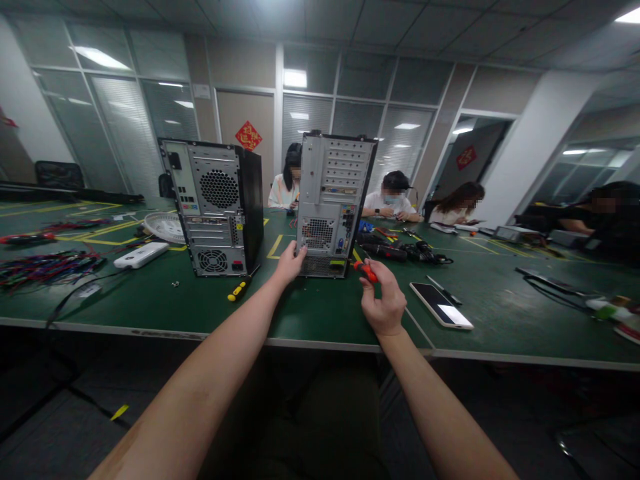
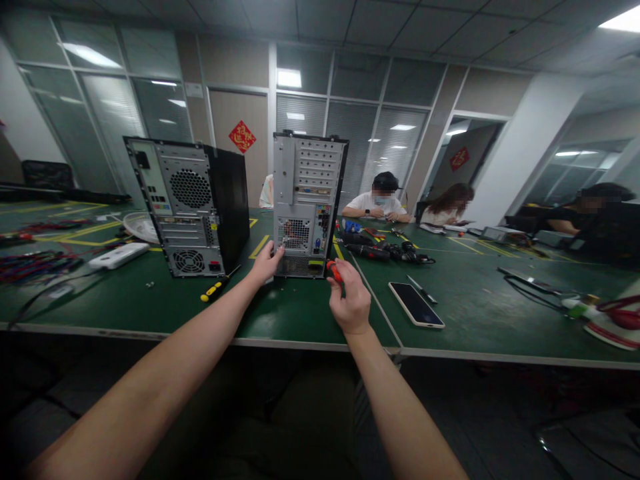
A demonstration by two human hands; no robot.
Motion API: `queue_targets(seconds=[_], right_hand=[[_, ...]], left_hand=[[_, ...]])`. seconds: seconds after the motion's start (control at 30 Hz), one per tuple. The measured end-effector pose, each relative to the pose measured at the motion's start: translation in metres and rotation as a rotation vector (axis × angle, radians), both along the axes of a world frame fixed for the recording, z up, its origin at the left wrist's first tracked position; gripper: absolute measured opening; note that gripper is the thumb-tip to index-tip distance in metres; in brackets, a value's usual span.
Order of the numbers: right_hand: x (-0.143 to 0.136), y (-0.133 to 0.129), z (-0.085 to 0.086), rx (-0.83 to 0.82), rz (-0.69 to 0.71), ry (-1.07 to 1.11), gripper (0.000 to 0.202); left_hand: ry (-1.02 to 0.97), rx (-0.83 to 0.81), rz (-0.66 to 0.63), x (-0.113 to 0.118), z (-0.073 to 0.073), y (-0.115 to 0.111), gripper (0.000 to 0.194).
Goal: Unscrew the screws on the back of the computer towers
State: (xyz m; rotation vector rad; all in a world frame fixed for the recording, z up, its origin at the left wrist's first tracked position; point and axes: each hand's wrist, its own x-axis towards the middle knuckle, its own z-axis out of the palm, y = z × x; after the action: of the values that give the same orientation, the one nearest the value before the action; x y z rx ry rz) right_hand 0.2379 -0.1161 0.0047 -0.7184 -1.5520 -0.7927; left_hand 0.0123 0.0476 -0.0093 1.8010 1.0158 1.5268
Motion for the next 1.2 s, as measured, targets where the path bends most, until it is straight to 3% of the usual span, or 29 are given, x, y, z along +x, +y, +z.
queue_targets(seconds=[0.23,0.7,0.97,1.2], right_hand=[[-0.0009,0.0003,0.0018,-0.009,0.037,-0.021,0.052],[-0.0020,-0.0012,0.0025,-0.149,0.096,-0.030,0.058],[0.0008,0.0036,-0.0017,-0.149,0.158,-0.018,0.049],[0.0014,0.0049,-0.0022,-0.114,0.113,-0.011,0.049]], left_hand=[[0.039,0.016,0.061,-0.0007,0.0024,-0.0030,0.023],[0.014,-0.011,0.023,0.0001,0.0041,-0.0049,0.020],[-0.012,-0.039,0.004,-0.0001,0.0052,-0.0068,0.027],[0.012,-0.014,0.024,0.0005,0.0000,0.0009,0.021]])
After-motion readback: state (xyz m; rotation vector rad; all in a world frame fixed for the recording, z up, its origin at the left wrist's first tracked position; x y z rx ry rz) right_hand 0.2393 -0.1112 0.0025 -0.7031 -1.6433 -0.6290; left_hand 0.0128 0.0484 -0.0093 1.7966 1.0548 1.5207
